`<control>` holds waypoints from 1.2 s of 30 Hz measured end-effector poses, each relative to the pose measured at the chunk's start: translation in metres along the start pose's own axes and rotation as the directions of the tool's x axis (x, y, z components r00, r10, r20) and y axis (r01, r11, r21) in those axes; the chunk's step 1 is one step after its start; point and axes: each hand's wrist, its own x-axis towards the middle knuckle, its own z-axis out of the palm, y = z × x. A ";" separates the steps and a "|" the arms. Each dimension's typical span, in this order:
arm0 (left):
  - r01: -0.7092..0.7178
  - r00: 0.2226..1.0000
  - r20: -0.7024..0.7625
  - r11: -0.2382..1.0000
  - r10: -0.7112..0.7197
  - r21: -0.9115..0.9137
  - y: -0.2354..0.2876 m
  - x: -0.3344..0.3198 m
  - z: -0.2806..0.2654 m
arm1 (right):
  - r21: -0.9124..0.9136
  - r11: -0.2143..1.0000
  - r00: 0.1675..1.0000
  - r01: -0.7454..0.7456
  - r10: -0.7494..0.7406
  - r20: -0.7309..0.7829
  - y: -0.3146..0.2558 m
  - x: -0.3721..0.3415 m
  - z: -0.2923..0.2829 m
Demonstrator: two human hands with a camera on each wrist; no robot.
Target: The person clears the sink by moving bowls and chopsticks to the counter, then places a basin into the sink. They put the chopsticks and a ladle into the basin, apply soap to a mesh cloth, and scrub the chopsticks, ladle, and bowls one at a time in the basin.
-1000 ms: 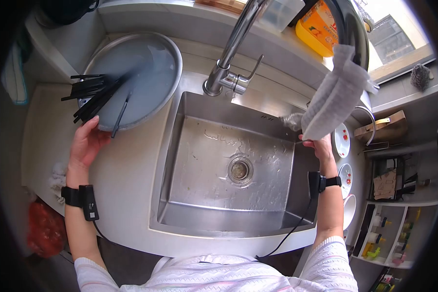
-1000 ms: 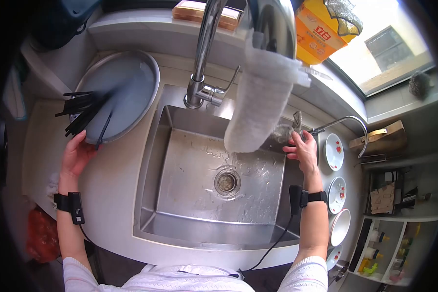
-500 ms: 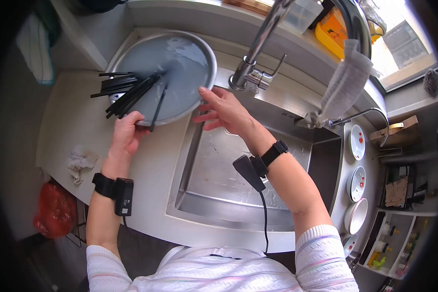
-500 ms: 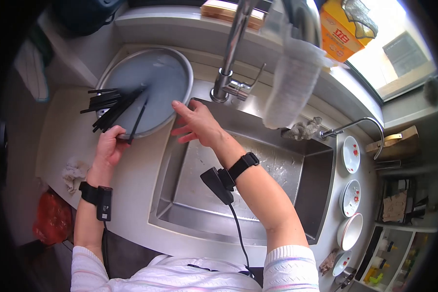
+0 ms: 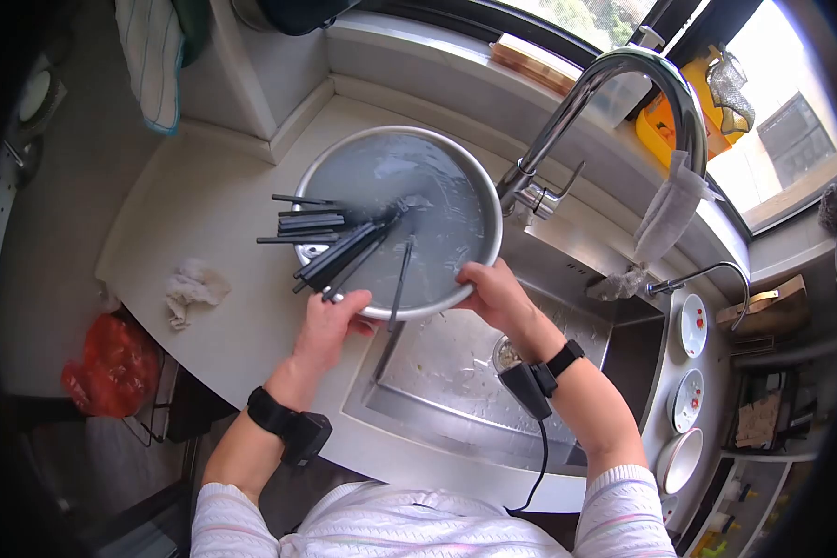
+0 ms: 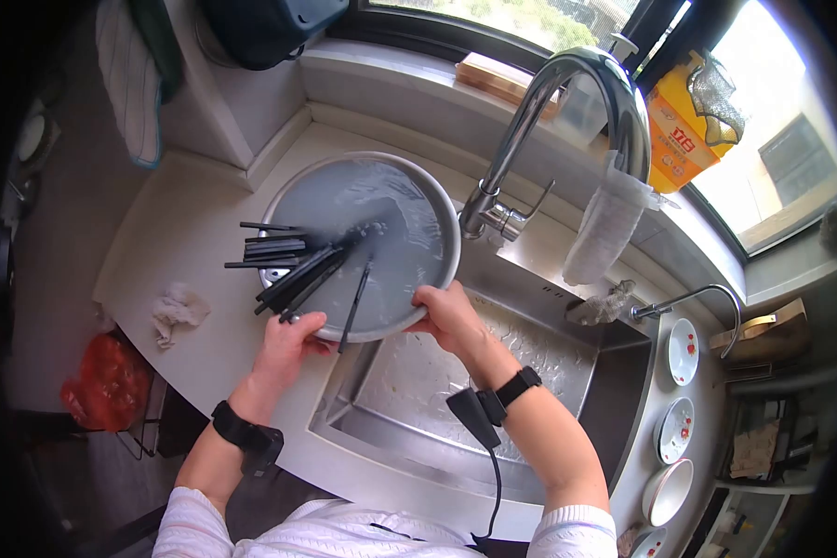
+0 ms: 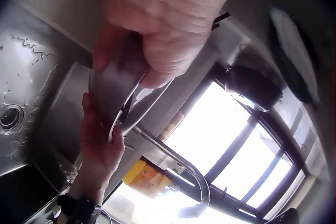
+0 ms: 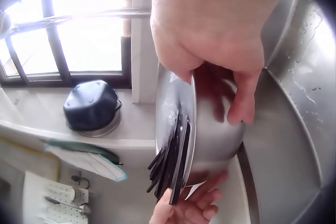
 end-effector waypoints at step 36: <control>0.246 0.932 -0.028 0.574 -0.362 0.781 -0.141 0.059 0.086 | -0.182 0.917 0.928 -0.355 0.322 -0.186 0.134 -0.088 -0.269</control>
